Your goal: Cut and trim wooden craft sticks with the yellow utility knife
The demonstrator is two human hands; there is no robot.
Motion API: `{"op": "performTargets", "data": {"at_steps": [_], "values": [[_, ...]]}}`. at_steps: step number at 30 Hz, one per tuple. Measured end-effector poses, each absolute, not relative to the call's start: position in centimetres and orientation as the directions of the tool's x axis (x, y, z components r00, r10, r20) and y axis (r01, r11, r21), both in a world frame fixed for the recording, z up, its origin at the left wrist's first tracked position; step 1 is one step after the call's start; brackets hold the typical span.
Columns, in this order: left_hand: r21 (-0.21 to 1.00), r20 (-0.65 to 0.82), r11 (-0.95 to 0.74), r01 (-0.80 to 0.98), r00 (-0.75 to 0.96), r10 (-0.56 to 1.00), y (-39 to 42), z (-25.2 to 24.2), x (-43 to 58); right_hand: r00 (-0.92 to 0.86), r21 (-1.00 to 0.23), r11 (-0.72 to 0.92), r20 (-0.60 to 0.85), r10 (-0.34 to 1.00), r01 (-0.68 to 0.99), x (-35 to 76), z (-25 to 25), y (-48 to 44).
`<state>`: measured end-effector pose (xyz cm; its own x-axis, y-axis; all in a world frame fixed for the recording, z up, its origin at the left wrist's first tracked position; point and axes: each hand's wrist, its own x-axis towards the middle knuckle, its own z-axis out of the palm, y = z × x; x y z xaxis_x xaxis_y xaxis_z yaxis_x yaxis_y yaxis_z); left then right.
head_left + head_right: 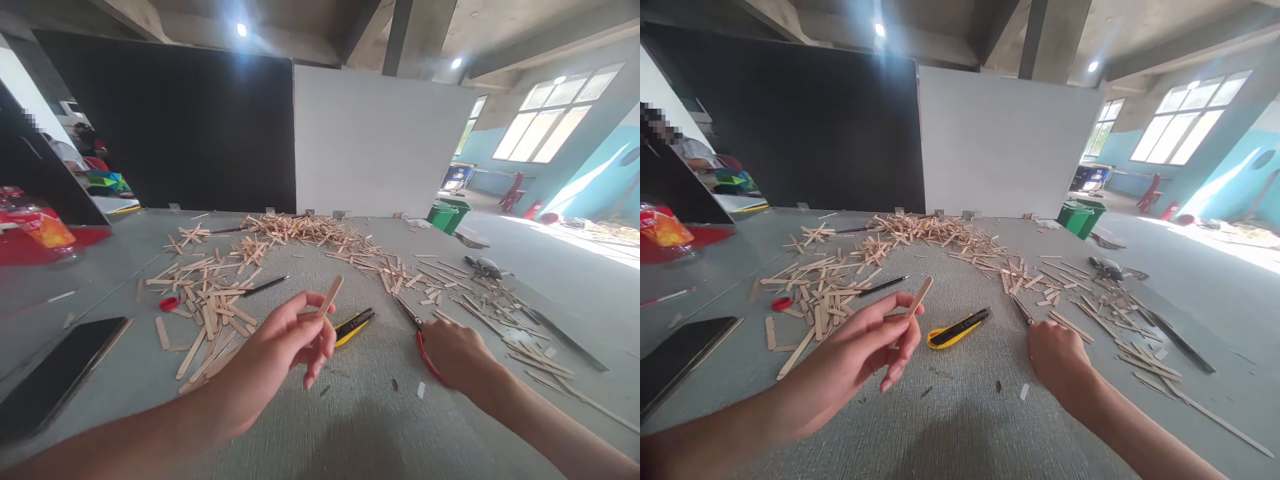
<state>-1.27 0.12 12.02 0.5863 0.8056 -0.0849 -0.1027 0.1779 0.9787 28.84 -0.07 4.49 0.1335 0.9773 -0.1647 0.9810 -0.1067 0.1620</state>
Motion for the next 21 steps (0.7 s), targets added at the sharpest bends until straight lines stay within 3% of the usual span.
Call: {"op": "performTargets", "data": {"at_steps": [5,11,12,14,16,17,19,21], "values": [[0.993,0.009,0.067,-0.098,0.629,0.777,-1.1,12.4,-0.9,0.204,0.121,-0.182,-0.212,0.956,0.976,31.6,2.2,-1.5],[0.974,-0.063,0.177,-0.145,0.572,0.818,-2.2,12.9,-1.0,0.185,-0.033,-0.192,-0.137,0.973,0.981,32.4,1.8,-2.2],[0.968,-0.069,0.191,-0.164,0.558,0.827,-2.3,13.1,-1.0,0.177,-0.089,-0.188,-0.12,0.977,0.978,32.1,2.2,-2.4],[0.96,-0.062,0.199,-0.199,0.541,0.839,-2.5,13.5,-0.9,0.143,-0.337,-0.181,-0.136,0.98,0.924,31.0,3.3,-3.0],[0.958,-0.027,0.173,-0.228,0.529,0.848,-2.4,14.0,-0.5,0.017,-0.753,-0.172,-0.209,0.978,0.635,29.6,5.0,-4.0],[0.959,-0.001,0.148,-0.243,0.519,0.855,-2.3,14.2,-0.1,-0.076,-0.885,-0.158,-0.211,0.974,0.438,28.8,5.9,-4.6],[0.96,0.059,0.087,-0.266,0.497,0.866,-1.9,14.4,0.7,-0.236,-0.985,-0.079,-0.114,0.965,0.154,27.2,7.6,-5.9],[0.96,0.104,0.036,-0.277,0.473,0.875,-1.4,14.3,1.5,-0.307,-0.999,0.002,0.013,0.952,-0.036,25.7,8.7,-7.2]]}}
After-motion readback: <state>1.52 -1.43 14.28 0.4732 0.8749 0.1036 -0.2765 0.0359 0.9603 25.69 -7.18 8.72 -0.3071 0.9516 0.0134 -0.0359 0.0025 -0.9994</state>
